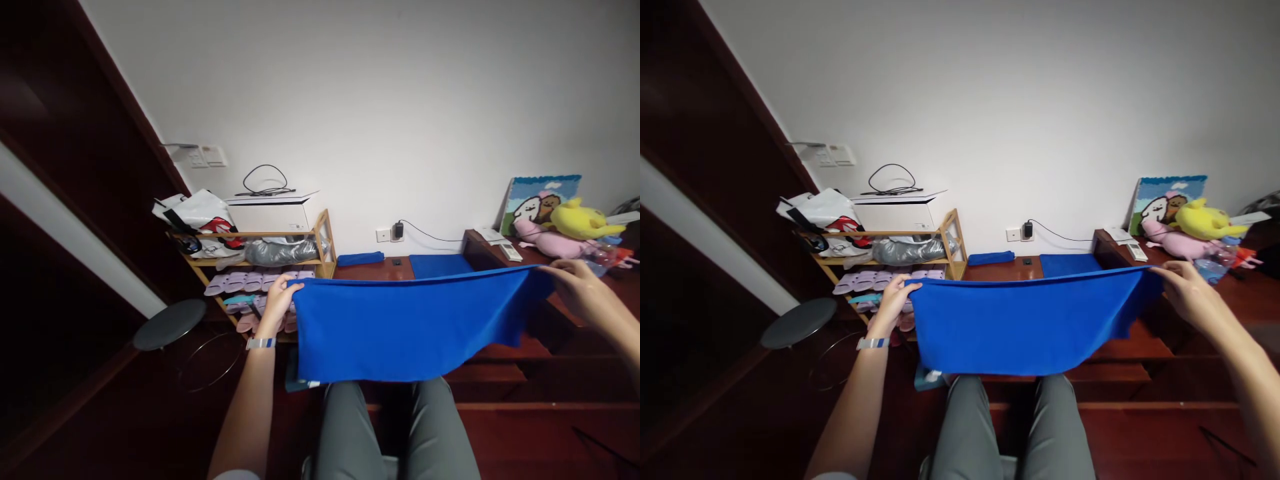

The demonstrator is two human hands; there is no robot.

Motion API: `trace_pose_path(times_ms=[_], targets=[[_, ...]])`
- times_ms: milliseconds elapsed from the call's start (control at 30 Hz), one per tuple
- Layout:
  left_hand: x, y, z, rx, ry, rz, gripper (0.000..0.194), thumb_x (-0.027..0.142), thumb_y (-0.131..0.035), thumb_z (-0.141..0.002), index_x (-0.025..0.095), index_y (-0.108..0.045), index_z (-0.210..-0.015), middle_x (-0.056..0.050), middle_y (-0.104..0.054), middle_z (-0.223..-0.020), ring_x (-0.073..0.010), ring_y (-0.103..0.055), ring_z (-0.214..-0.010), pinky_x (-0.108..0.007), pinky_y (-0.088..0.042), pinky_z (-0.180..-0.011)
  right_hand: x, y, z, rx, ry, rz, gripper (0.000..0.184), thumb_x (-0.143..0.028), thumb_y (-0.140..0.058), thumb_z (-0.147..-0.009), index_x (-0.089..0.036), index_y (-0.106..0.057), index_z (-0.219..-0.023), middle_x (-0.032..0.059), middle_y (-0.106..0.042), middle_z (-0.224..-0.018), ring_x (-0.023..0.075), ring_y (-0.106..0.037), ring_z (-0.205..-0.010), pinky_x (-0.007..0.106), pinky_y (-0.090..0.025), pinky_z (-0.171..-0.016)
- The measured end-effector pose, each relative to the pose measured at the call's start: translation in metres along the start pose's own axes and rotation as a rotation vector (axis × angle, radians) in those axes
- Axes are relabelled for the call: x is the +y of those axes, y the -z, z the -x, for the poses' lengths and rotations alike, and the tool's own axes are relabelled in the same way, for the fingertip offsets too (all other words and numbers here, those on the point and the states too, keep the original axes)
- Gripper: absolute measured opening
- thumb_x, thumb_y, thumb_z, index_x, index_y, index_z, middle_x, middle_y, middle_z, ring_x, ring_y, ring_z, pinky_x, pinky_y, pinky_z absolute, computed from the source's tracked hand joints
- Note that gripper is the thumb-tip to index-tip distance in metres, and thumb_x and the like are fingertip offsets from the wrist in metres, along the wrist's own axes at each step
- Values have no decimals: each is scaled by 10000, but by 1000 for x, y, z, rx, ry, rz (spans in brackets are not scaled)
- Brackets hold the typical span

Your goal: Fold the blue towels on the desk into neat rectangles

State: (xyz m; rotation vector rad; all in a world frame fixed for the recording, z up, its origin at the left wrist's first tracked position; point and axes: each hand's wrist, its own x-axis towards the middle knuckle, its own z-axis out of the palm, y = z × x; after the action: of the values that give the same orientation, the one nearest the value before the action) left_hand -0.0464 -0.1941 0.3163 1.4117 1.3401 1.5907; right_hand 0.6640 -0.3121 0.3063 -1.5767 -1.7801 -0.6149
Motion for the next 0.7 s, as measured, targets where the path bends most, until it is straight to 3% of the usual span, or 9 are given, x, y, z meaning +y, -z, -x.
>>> trace_pose_path(times_ms=[133,267,400,533,633,700], targets=[[-4,-2,4,30,-2,16,332,355,-844,-589,235,-605,-785,60,-568,-666,-134,-518,-607,-251,-416,-564,7,-9,9,-32,33,-22,426,-358,-415,-1012,-168,-770,-1151,199,-611,-1168,236,-628,-995,376,-513,-876],[-1,7,12,26,-19,37,388,404,-862,-581,230,-594,-801,62,-586,-671,-135,-543,-599,-246,-419,-562,5,2,16,-4,-30,-31,379,-327,-445,-1005,-194,-763,-1165,186,-604,-1181,228,-633,-991,371,-503,-907],[7,23,26,3,-103,50,386,426,-867,-639,223,-620,-854,18,-651,-791,-159,-614,-684,-254,-473,-621,-9,24,21,131,-7,14,376,-365,-469,-1002,-199,-739,-1205,186,-610,-1198,250,-620,-1039,390,-496,-970],[13,32,31,21,-128,116,355,414,-848,-728,221,-637,-940,34,-613,-772,-113,-555,-596,-216,-431,-557,-16,35,23,230,-14,66,359,-377,-477,-1002,-213,-728,-1200,172,-623,-1186,259,-610,-1088,389,-492,-980],[-1,25,23,7,-73,152,399,433,-865,-721,235,-634,-979,66,-576,-707,-101,-528,-535,-210,-422,-523,-8,20,24,194,-23,55,347,-366,-463,-990,-229,-736,-1156,150,-633,-1181,245,-627,-1059,370,-501,-960],[-24,15,13,-6,-16,132,451,476,-870,-709,239,-634,-1013,68,-592,-702,-115,-555,-535,-222,-444,-524,3,-4,26,142,-23,26,343,-349,-460,-969,-222,-748,-1106,139,-645,-1163,237,-648,-1018,359,-513,-940]])
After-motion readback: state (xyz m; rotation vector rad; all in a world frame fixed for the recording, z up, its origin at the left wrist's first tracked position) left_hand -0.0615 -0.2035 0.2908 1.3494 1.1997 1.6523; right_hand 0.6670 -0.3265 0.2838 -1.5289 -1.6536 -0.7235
